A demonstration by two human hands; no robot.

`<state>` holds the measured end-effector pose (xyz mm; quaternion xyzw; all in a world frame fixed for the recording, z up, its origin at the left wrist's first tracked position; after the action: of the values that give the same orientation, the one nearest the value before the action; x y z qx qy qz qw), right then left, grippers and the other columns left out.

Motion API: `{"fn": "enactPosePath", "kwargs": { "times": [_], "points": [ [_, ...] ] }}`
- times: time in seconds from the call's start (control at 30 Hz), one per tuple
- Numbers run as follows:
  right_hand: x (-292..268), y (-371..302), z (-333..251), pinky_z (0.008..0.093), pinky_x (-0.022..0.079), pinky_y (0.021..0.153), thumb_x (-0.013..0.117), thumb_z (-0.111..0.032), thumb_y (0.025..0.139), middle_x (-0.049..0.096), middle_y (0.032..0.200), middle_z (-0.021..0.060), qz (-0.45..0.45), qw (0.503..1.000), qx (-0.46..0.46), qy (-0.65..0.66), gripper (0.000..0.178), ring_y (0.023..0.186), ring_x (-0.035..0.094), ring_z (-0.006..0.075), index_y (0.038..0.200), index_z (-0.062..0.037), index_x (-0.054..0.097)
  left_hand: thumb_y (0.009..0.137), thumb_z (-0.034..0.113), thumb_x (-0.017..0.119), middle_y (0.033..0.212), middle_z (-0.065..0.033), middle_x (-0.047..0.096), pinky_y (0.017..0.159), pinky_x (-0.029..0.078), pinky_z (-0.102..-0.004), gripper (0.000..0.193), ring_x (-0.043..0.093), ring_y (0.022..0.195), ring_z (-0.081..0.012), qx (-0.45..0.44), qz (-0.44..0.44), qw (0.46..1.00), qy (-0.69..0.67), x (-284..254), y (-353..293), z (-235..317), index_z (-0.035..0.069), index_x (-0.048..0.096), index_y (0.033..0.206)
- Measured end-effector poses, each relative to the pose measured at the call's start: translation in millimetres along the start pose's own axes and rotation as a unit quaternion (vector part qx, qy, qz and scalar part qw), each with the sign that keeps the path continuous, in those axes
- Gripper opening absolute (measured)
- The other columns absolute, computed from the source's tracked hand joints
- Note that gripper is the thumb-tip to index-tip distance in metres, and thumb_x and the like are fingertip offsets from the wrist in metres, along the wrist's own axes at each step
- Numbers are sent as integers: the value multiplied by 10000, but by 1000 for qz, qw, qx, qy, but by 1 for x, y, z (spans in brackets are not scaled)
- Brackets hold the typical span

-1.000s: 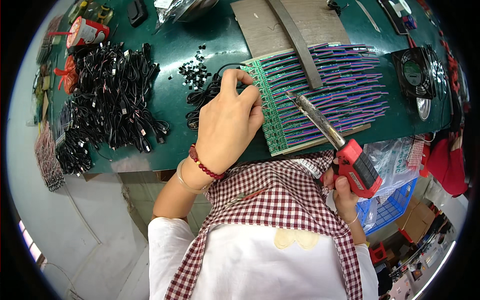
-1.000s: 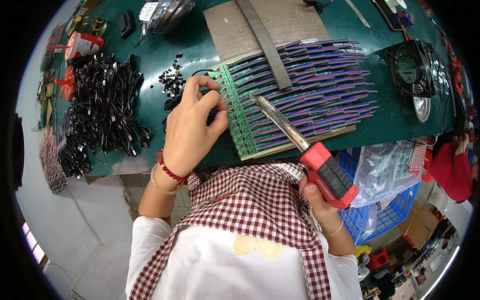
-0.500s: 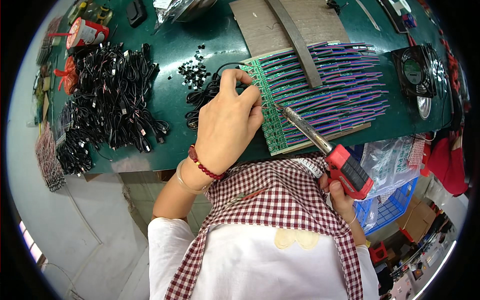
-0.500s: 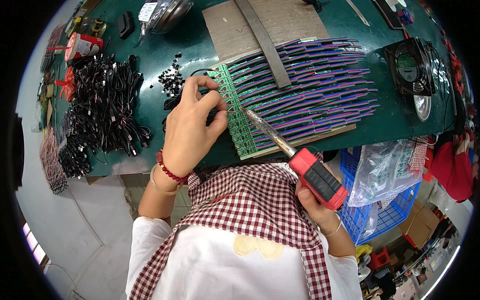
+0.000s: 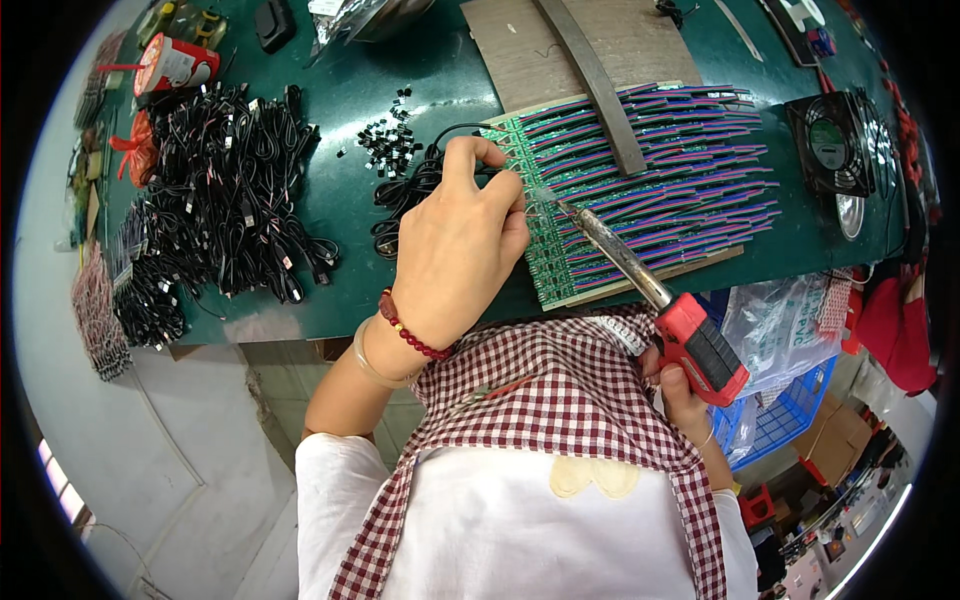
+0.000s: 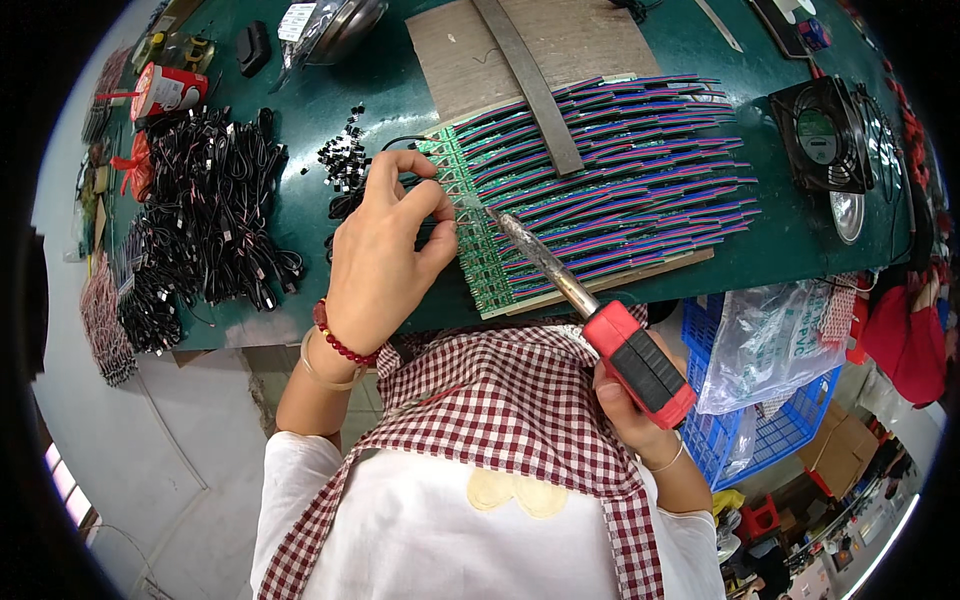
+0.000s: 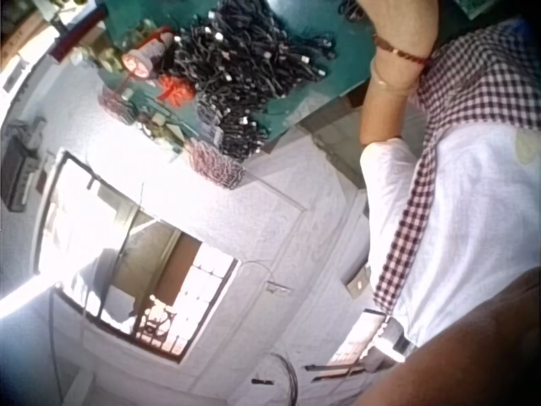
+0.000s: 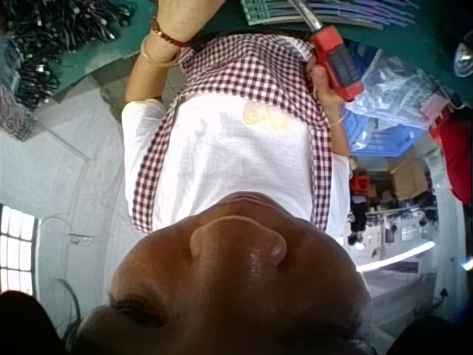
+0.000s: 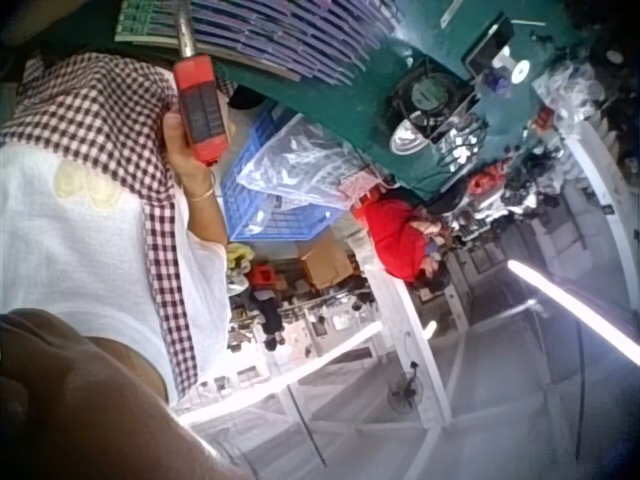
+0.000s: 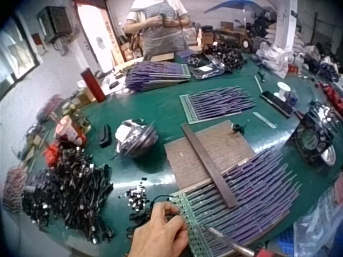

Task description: The person positions electronic components and wires onto circuit boards by hand and solders them using a soldering iron.

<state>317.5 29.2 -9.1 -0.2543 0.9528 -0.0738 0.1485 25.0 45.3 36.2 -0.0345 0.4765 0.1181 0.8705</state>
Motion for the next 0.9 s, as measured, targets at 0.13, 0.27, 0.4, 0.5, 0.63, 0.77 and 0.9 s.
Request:
{"fn": "enactPosePath", "kwargs": {
  "times": [0.13, 0.27, 0.4, 0.5, 0.63, 0.77, 0.9],
  "points": [
    [1, 2, -6, 293, 417, 523, 649, -291, 821, 559, 723, 76, 18, 1000, -3, 25, 284, 585, 543, 177, 798, -9, 616, 706, 44, 654, 1060, -93, 531, 573, 489, -366, 107, 579, 665, -236, 0, 5, 1000, 2, 0, 1, 1, 33, 578, 780],
    [1, 2, -4, 281, 419, 554, 645, -303, 828, 555, 721, 74, 11, 999, 0, 31, 301, 615, 538, 167, 820, -4, 612, 708, 46, 652, 1061, -91, 531, 565, 487, -368, 107, 584, 652, -248, -6, 5, 1000, 5, -3, 0, 1, 35, 570, 775],
    [11, 8, -14, 270, 351, 549, 575, -468, 871, 471, 675, 47, 23, 990, 19, 135, 580, 584, 408, 118, 1184, 5, 457, 712, 44, 642, 1064, -92, 524, 556, 492, -373, 115, 598, 636, -278, -11, 24, 1000, 4, -1, -4, 2, 37, 547, 776],
    [11, 19, -24, 261, 368, 505, 552, -442, 888, 464, 632, 52, 59, 980, -35, 187, 546, 515, 403, 112, 1179, 6, 440, 716, 27, 660, 1088, -109, 495, 576, 502, -359, 172, 607, 695, -267, -2, 72, 997, -27, 3, -9, 4, 25, 540, 840],
    [5, 31, -30, 253, 374, 501, 530, -417, 905, 470, 645, 56, 73, 971, -70, 217, 532, 524, 411, 110, 1177, 27, 423, 760, 53, 680, 1043, -106, 524, 617, 501, -323, 215, 592, 773, -227, -58, 185, 980, -51, -33, -16, -30, 13, 551, 928],
    [1, 35, -36, 251, 380, 504, 528, -412, 905, 476, 656, 67, 83, 970, -78, 214, 539, 530, 415, 117, 1175, 41, 416, 789, 111, 661, 926, -84, 563, 640, 486, -379, 137, 573, 824, -273, -201, 189, 907, 320, -82, -37, -119, 44, 567, 862],
    [4, 44, -40, 246, 373, 499, 497, -374, 933, 473, 646, 63, 75, 965, -104, 227, 480, 517, 409, 109, 1175, 31, 411, 796, 88, 643, 879, -92, 553, 692, 462, -384, 107, 546, 866, -280, -216, 128, 908, 336, -80, -42, -149, 27, 569, 845]
  ]
}}
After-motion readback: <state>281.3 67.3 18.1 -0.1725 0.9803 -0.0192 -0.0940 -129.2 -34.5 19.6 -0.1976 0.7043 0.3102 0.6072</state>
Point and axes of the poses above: each hand's wrist, its own y-axis towards the middle knuckle, its own x-axis out of the palm, z = x × y, the point moved 4 cm from there along y, towards the middle knuckle
